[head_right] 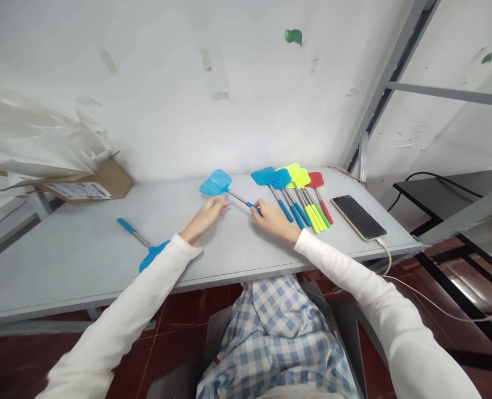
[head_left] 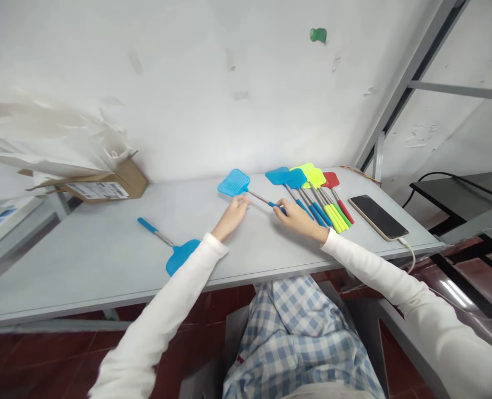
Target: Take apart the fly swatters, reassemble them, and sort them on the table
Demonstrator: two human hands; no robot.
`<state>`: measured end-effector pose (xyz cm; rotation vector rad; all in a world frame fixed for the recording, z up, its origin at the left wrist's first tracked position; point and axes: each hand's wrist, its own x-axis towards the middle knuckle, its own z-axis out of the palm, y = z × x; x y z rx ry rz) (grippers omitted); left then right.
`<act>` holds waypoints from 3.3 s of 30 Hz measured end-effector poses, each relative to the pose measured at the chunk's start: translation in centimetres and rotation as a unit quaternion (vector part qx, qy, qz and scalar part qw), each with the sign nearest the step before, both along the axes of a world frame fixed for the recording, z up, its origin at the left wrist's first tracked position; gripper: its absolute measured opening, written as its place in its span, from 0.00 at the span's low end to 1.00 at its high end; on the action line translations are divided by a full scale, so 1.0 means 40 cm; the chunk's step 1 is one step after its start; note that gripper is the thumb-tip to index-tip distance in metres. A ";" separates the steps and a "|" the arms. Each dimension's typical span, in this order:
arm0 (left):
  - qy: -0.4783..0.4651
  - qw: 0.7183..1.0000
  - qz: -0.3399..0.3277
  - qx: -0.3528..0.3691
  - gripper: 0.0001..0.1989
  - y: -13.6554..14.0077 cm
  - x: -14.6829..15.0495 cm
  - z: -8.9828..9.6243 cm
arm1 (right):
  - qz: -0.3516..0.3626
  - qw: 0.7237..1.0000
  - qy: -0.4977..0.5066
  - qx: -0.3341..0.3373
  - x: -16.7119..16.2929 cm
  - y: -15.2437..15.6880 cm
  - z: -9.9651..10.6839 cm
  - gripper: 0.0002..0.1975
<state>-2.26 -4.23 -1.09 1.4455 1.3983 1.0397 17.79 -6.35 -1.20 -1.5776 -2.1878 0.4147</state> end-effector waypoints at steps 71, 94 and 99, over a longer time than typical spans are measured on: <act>0.490 0.775 0.021 0.398 0.18 -0.009 -0.193 0.002 | 0.031 0.900 -0.253 0.354 0.284 0.136 0.076 0.14; 0.535 0.669 0.003 0.515 0.10 -0.038 -0.364 -0.018 | 0.087 0.899 -0.382 0.194 0.315 0.153 0.068 0.19; 0.543 0.689 0.026 0.479 0.13 -0.018 -0.361 0.021 | -0.021 0.915 -0.339 0.218 0.293 0.179 0.106 0.21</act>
